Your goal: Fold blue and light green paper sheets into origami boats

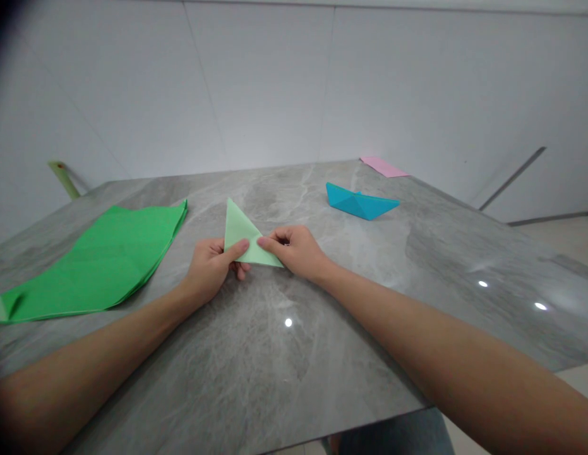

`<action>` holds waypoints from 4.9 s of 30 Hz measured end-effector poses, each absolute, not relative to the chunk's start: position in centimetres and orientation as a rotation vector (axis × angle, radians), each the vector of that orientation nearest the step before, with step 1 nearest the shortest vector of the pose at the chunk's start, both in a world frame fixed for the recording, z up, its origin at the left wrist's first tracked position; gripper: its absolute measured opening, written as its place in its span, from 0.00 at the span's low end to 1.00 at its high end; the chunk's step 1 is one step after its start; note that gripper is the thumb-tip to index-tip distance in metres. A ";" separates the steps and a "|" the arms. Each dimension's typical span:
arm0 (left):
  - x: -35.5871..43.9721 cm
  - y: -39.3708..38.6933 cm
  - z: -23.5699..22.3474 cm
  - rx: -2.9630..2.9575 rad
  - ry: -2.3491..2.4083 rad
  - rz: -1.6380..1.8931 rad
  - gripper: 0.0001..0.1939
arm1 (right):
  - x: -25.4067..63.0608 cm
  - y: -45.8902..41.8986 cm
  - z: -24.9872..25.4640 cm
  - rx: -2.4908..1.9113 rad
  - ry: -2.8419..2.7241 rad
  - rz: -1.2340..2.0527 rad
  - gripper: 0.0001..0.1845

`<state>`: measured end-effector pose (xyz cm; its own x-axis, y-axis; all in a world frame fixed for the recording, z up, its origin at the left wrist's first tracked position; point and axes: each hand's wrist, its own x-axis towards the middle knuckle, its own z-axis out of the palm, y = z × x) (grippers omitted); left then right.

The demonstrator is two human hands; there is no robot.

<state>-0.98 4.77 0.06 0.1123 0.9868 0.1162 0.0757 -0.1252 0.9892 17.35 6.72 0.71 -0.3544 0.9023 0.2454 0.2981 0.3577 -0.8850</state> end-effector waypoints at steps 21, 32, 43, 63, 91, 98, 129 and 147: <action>-2.0 4.8 0.1 1.715 0.964 0.871 0.23 | 17.9 6.9 0.8 -0.858 -1.743 1.155 0.23; -1.4 5.5 -0.3 1.710 0.996 1.064 0.18 | 17.7 6.1 1.0 -0.780 -1.916 0.947 0.21; -1.5 5.4 -0.1 1.782 1.004 0.998 0.19 | 17.7 6.4 0.6 -0.915 -1.869 1.263 0.23; -2.3 4.8 0.6 1.674 0.723 0.505 0.23 | 18.2 6.4 0.7 -0.772 -1.847 1.422 0.21; -2.3 4.4 1.0 1.643 0.685 0.348 0.22 | 17.2 5.6 0.6 -0.780 -1.991 1.309 0.25; -2.3 4.5 1.4 1.724 0.647 0.338 0.22 | 17.1 5.5 0.5 -0.736 -2.043 1.287 0.31; -1.3 4.4 0.3 1.868 0.864 0.831 0.23 | 17.4 6.7 -0.6 -0.628 -1.510 1.456 0.19; -1.7 4.3 0.5 2.092 0.930 0.847 0.18 | 16.4 5.8 0.6 -0.841 -1.555 1.318 0.20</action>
